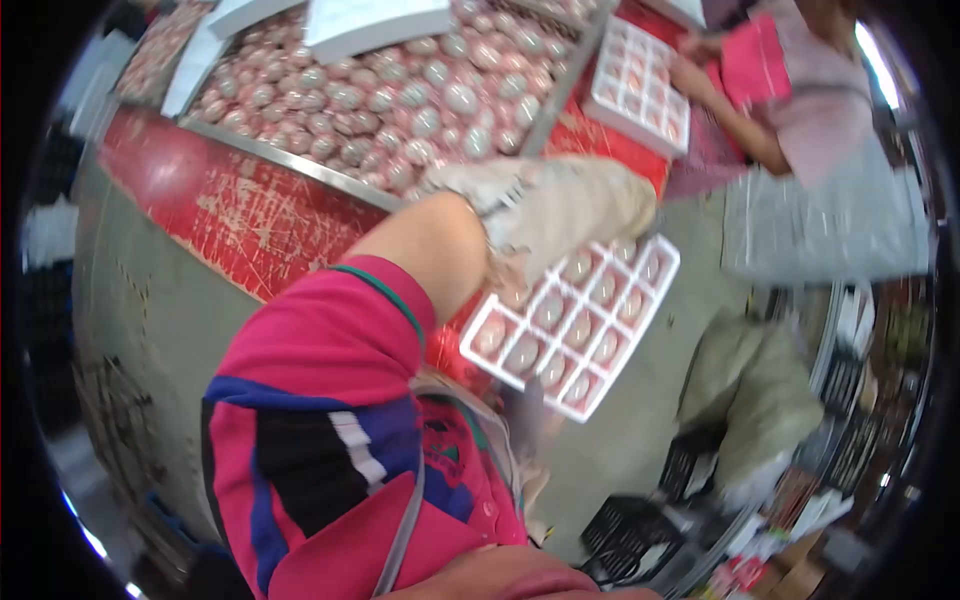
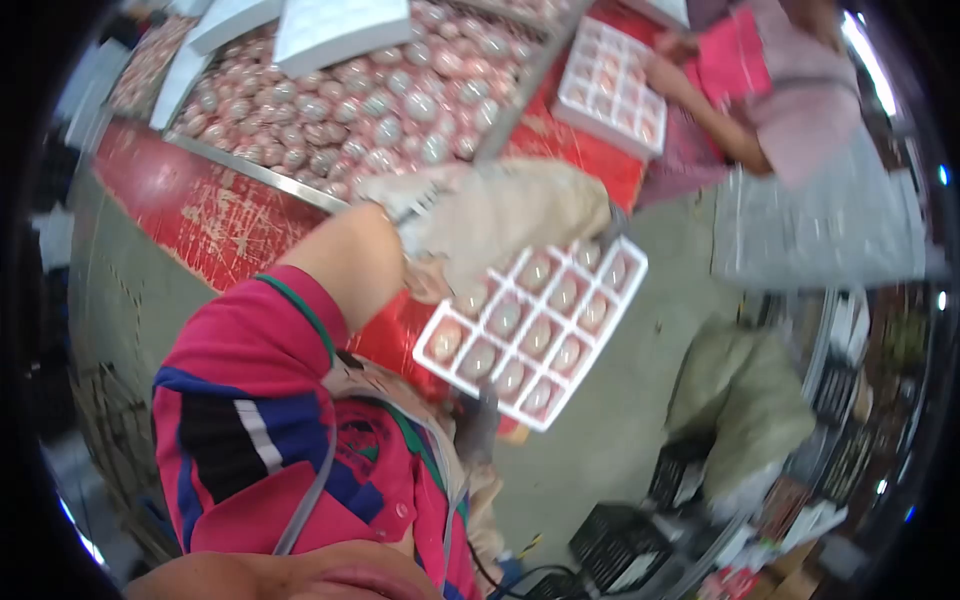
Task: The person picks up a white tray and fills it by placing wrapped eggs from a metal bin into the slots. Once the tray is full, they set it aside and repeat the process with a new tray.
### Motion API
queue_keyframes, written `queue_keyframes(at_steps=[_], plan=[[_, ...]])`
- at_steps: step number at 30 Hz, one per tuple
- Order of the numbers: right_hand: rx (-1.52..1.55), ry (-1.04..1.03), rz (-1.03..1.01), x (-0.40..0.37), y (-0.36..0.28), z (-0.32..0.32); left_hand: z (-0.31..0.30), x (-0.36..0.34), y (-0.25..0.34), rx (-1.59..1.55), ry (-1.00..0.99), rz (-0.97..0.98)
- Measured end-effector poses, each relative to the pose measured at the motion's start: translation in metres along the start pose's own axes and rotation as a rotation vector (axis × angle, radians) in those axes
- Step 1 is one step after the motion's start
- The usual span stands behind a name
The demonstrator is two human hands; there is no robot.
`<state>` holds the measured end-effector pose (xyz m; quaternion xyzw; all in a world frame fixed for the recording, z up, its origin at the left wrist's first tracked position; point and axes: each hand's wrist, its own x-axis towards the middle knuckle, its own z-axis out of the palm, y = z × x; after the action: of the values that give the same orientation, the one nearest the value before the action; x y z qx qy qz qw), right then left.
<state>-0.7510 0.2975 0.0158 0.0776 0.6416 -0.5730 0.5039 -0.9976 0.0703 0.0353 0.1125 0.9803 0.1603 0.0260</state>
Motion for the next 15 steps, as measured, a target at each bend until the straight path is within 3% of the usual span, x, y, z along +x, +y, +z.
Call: queue_keyframes(at_steps=[1,3,10,15], plan=[[0.067,0.083,0.1,-0.006,-0.013,0.013,0.002,0.002,0.002,-0.009,0.002,-0.007],[0.134,0.153,0.155,0.017,0.026,-0.009,0.007,0.007,0.002,-0.028,0.01,-0.02],[-0.04,0.076,0.112,0.013,0.03,-0.024,0.01,0.009,-0.012,-0.032,0.052,-0.076],[-0.13,0.038,0.049,0.005,0.033,-0.028,-0.023,-0.035,-0.066,0.021,0.25,-0.158]])
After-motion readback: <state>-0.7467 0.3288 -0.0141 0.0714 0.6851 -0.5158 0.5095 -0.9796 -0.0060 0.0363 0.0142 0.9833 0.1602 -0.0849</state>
